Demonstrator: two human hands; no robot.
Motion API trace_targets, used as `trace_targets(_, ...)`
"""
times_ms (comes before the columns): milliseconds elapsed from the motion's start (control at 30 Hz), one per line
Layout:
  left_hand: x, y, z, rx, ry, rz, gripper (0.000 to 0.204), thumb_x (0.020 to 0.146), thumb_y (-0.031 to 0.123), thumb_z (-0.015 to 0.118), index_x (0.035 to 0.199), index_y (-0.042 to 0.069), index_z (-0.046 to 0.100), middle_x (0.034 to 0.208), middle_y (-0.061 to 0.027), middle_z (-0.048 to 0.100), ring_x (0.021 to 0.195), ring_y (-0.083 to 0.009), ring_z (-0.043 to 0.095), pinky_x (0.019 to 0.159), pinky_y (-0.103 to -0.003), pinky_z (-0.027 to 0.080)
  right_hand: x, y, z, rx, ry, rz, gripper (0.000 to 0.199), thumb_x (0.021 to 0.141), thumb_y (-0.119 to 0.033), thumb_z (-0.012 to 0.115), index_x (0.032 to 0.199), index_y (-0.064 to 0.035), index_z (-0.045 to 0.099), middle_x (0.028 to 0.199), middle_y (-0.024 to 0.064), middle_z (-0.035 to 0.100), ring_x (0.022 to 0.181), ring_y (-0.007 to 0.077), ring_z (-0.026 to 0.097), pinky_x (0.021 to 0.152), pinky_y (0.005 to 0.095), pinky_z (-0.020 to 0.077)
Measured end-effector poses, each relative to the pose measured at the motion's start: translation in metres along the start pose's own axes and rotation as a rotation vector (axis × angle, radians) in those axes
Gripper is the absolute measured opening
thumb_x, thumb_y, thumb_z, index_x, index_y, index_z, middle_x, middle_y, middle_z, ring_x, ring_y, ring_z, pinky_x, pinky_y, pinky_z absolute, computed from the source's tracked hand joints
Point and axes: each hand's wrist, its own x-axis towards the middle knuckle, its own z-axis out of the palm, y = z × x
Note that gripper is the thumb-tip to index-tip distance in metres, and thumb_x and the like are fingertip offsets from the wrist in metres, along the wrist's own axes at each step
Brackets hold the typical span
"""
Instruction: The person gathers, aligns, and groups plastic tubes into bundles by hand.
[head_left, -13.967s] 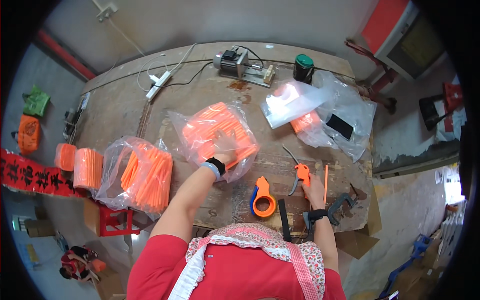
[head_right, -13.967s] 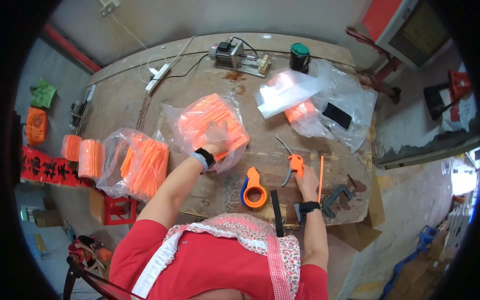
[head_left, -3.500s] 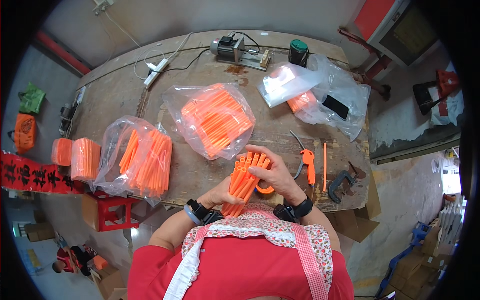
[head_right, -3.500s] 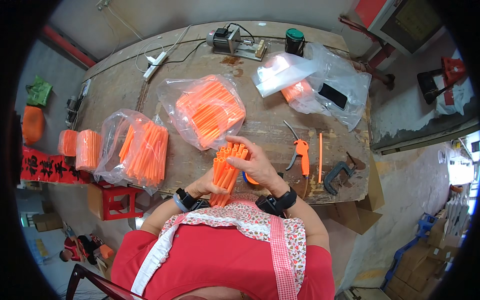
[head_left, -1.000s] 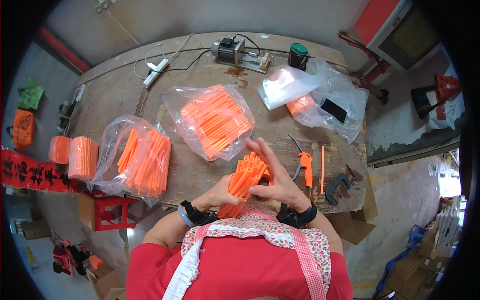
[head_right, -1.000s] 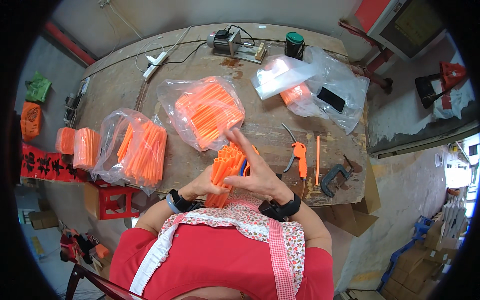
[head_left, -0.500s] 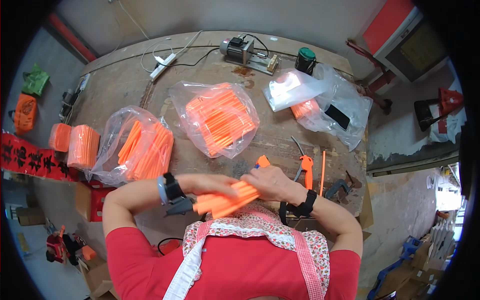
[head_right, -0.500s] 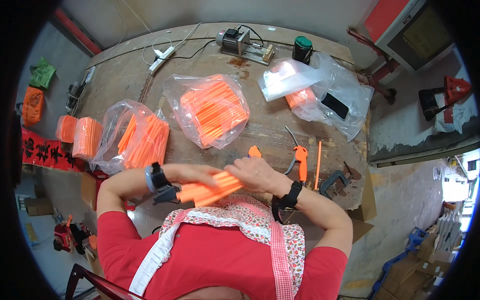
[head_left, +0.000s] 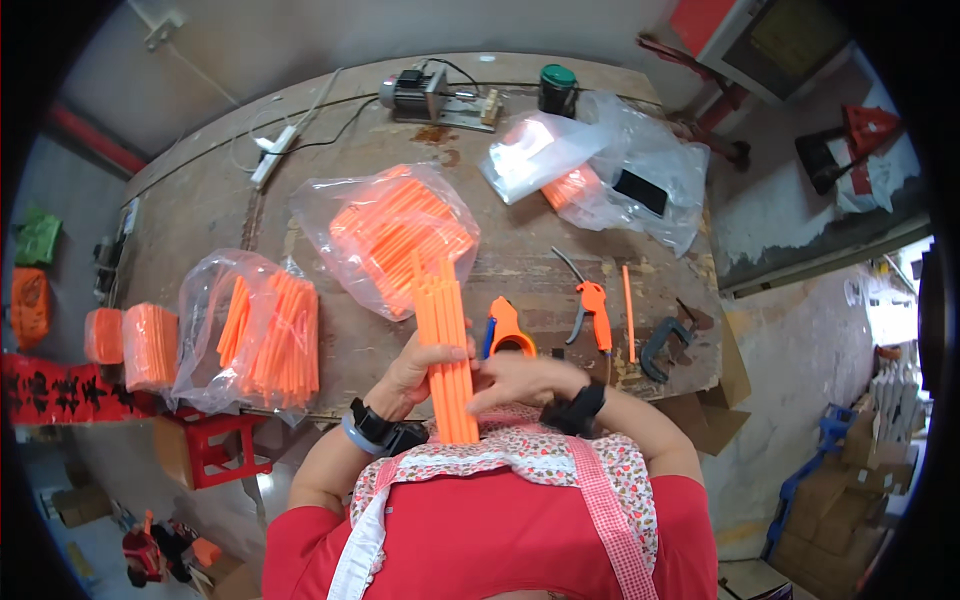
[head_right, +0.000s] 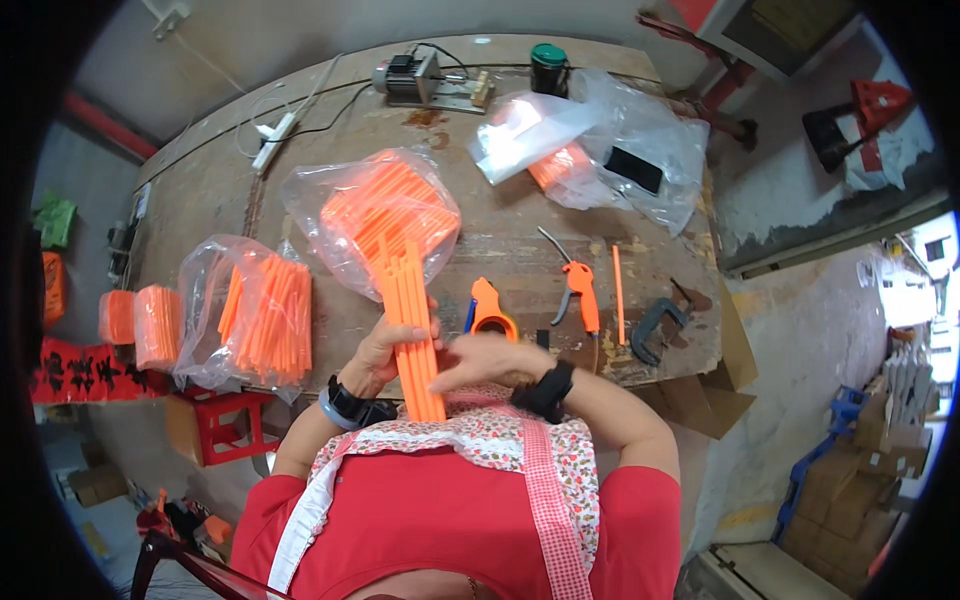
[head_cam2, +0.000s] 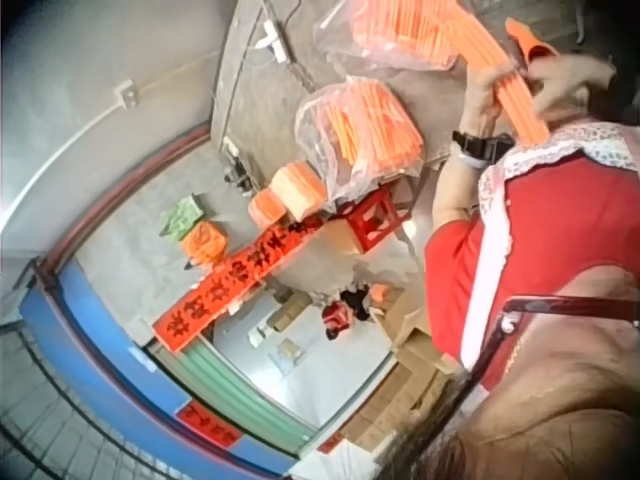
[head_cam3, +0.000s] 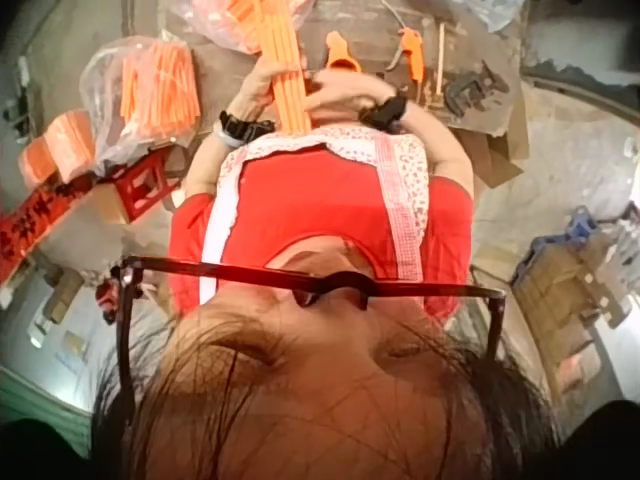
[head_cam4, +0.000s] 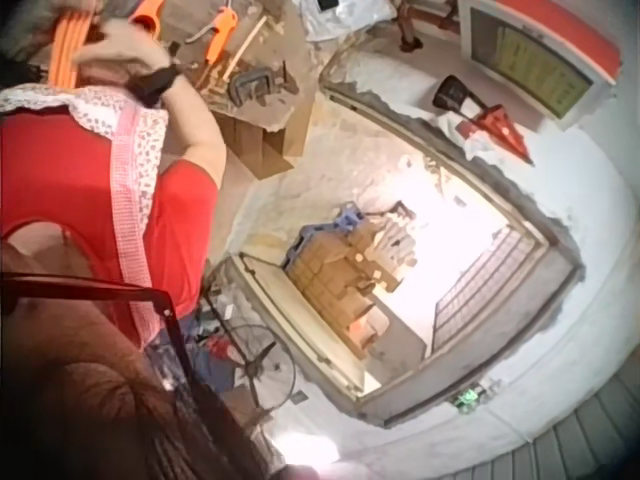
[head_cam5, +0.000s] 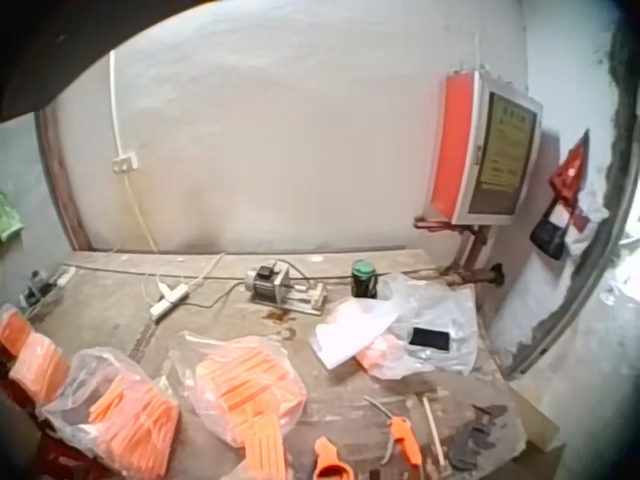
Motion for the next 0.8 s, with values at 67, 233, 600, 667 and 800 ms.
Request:
trace_targets(67,-0.002,-0.003,0.003,-0.018,-0.014,-0.036,0.055,0.071,0.011,0.073,0.118,0.006,0.046,0.087,-0.0082,0.059,0.081,-0.0239,0.064,0.075,-0.036,0.054,-0.019,-0.018,-0.044,-0.317,0.171,0.221,0.038,0.082,-0.035,0.067,0.11,-0.0086,0.066,0.104,0.0097,0.067,0.089,0.0185,0.065,0.079,0.0352,0.0497)
trace_targets(233,-0.009,-0.004,0.028,-0.035,-0.205,-0.156,0.056,0.073,0.013,0.074,0.121,0.005,0.045,0.09,-0.0089,0.06,0.082,-0.0242,0.065,0.078,-0.038,0.055,-0.013,-0.052,-0.066,-0.203,0.62,-0.488,0.052,0.088,-0.039,0.059,0.123,-0.0011,0.055,0.121,0.015,0.06,0.112,0.0238,0.057,0.096,0.0361,0.0436)
trace_targets(600,-0.023,-0.019,-0.001,0.9,0.166,0.482,0.044,0.07,0.011,0.076,0.108,0.002,0.055,0.099,-0.0048,0.062,0.088,-0.0129,0.06,0.076,-0.028,0.05,0.012,-0.045,-0.008,0.423,0.284,-0.459,0.074,0.076,-0.014,0.077,0.138,-0.0011,0.038,0.136,0.011,0.049,0.128,0.0185,0.043,0.109,0.0347,0.032)
trace_targets(667,-0.027,-0.032,-0.003,0.834,0.27,0.455,0.044,0.07,0.007,0.075,0.109,0.003,0.056,0.098,-0.0039,0.062,0.087,-0.0129,0.06,0.076,-0.028,0.049,0.021,-0.033,0.003,0.732,0.271,-0.367,0.062,0.077,-0.009,0.074,0.131,-0.0004,0.046,0.131,0.0094,0.054,0.122,0.0171,0.049,0.105,0.0327,0.0375)
trace_targets(800,-0.042,-0.037,-0.009,0.654,0.144,0.311,0.043,0.069,0.004,0.076,0.109,0.003,0.058,0.093,-0.0029,0.064,0.087,-0.0118,0.06,0.078,-0.028,0.05,0.022,-0.014,0.014,0.674,0.269,-0.309,0.042,0.083,-0.011,0.071,0.12,-0.0016,0.055,0.114,0.0037,0.062,0.1,0.0103,0.057,0.088,0.0267,0.0468)
